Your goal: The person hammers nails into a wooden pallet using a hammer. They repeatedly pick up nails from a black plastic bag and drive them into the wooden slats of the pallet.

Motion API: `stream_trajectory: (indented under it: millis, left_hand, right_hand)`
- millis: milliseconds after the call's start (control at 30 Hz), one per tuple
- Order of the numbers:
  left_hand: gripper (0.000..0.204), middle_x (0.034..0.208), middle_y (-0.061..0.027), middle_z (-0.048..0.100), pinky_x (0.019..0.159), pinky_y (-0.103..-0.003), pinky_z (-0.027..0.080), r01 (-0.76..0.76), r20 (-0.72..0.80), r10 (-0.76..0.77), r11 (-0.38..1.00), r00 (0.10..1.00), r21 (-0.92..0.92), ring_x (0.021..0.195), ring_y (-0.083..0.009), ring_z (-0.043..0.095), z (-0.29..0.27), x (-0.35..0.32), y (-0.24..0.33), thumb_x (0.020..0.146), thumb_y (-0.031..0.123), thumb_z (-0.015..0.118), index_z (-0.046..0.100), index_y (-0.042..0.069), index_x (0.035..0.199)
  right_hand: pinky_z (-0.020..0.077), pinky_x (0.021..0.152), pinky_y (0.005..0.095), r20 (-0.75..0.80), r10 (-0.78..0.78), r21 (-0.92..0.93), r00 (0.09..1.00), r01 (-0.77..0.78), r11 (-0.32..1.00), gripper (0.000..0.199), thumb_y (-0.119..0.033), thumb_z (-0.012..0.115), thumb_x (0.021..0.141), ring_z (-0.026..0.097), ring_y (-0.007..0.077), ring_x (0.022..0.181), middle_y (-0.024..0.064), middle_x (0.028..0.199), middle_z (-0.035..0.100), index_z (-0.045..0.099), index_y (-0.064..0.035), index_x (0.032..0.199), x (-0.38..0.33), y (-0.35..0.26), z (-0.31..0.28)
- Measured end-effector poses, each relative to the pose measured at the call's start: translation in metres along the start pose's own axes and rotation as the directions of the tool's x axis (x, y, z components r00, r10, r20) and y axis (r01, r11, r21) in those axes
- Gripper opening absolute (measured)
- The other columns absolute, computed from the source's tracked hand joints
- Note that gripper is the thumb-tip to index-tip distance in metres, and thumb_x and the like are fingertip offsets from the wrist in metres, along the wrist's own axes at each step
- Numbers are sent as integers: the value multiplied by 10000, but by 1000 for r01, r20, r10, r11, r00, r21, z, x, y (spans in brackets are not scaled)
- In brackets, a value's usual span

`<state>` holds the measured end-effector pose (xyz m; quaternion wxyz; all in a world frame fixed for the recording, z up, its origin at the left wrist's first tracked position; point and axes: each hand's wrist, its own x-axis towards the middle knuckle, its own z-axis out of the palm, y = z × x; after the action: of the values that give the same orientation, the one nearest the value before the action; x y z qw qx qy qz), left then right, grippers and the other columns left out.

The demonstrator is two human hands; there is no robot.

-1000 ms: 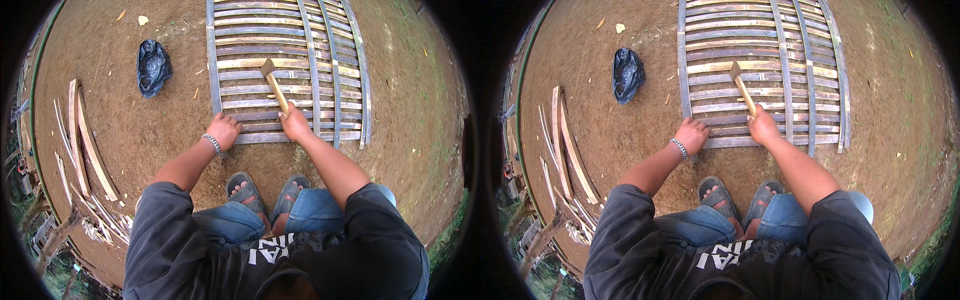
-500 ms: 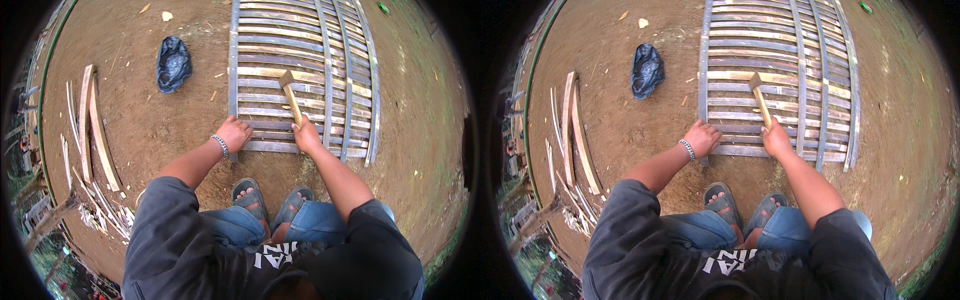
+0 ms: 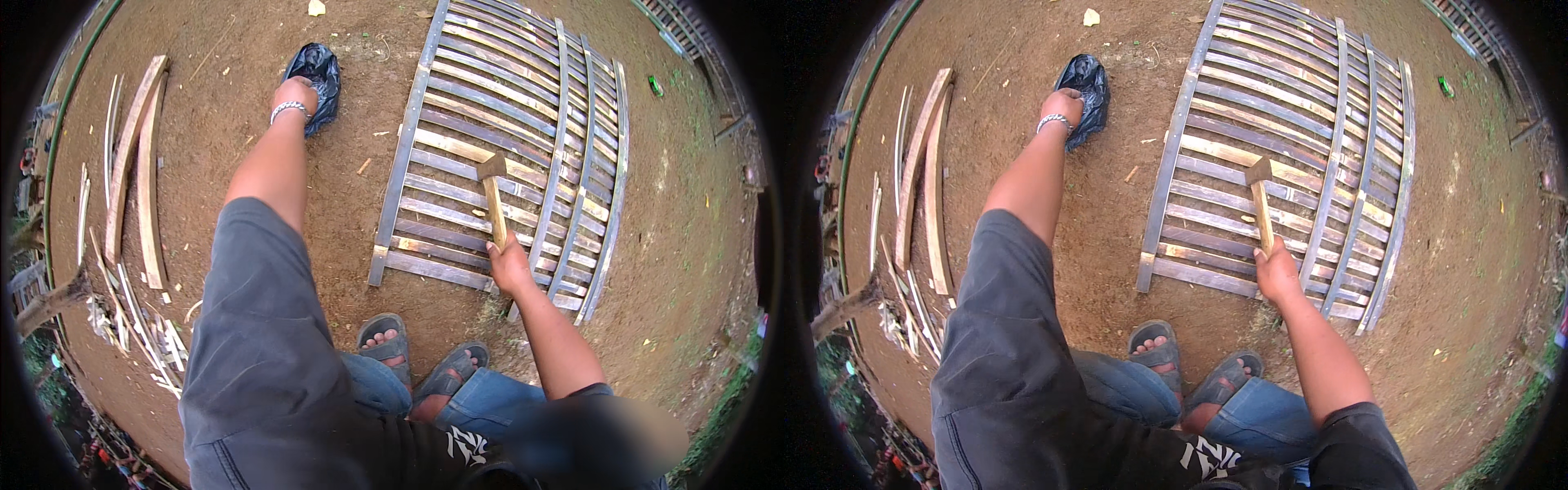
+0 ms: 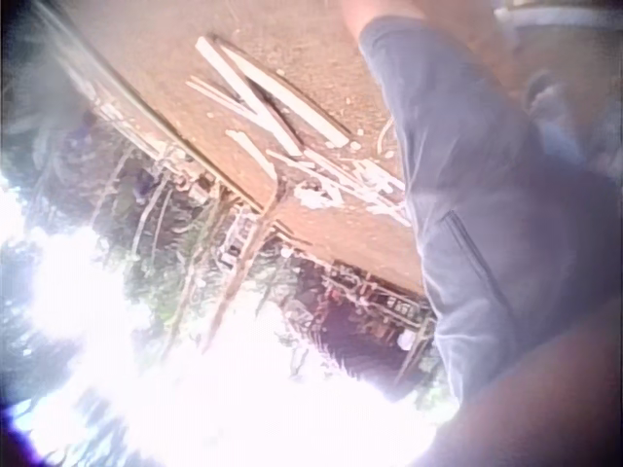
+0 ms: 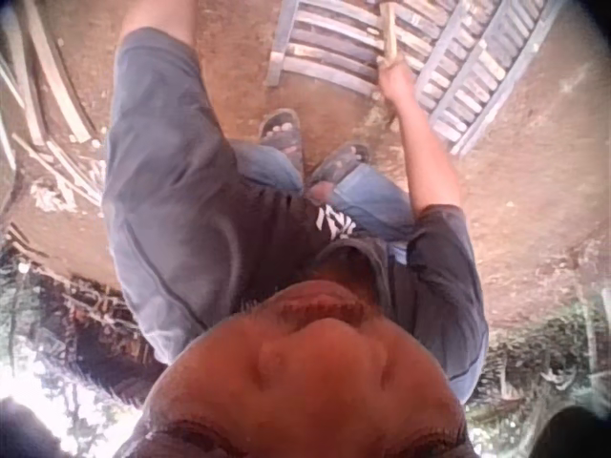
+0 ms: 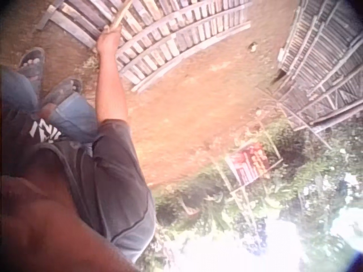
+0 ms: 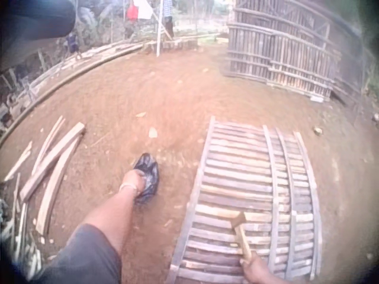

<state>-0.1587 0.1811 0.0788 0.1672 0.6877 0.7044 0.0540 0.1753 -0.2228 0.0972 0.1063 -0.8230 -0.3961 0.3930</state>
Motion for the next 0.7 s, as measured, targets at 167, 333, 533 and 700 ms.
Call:
stream_trajectory:
  millis: [167, 333, 533, 700]
  left_hand:
    - [336, 1237, -228, 686, 1027, -452, 510, 149, 1, -150, 984, 989, 102, 1183, -377, 652, 33, -21, 15, 955, 172, 497, 738, 24, 1138]
    - [327, 1262, -241, 671, 1031, -448, 510, 161, 36, -165, 982, 986, 94, 1203, -378, 642, 23, -23, 11, 938, 140, 524, 720, 31, 1177]
    - [308, 1292, -232, 662, 1051, -431, 502, 197, 27, -197, 980, 980, -5, 1240, -353, 629, 26, -1, -6, 910, 124, 568, 729, 15, 1149]
    - [277, 1209, -245, 688, 1008, -443, 512, 175, 39, -171, 966, 985, -189, 1179, -374, 651, 25, 1, -15, 897, 150, 588, 730, 59, 1117]
  right_hand:
    - [495, 936, 506, 25, 24, -1, 999, -24, 1000, 402, -216, 625, 988, 627, 505, 1092, 334, 1124, 659, 504, -4, 1308, -2, -4, -9]
    - [494, 937, 505, 36, 67, -56, 997, -65, 996, 400, -219, 627, 989, 628, 501, 1093, 333, 1123, 659, 506, -4, 1304, -4, -16, -11]
    - [498, 918, 515, 28, 35, -40, 999, -34, 999, 399, -222, 631, 988, 627, 507, 1080, 338, 1107, 657, 508, -1, 1295, -1, -13, -8]
    - [503, 891, 520, 5, -17, -57, 1000, 17, 998, 396, -232, 638, 984, 632, 514, 1053, 341, 1079, 657, 509, 4, 1274, 1, 0, -9]
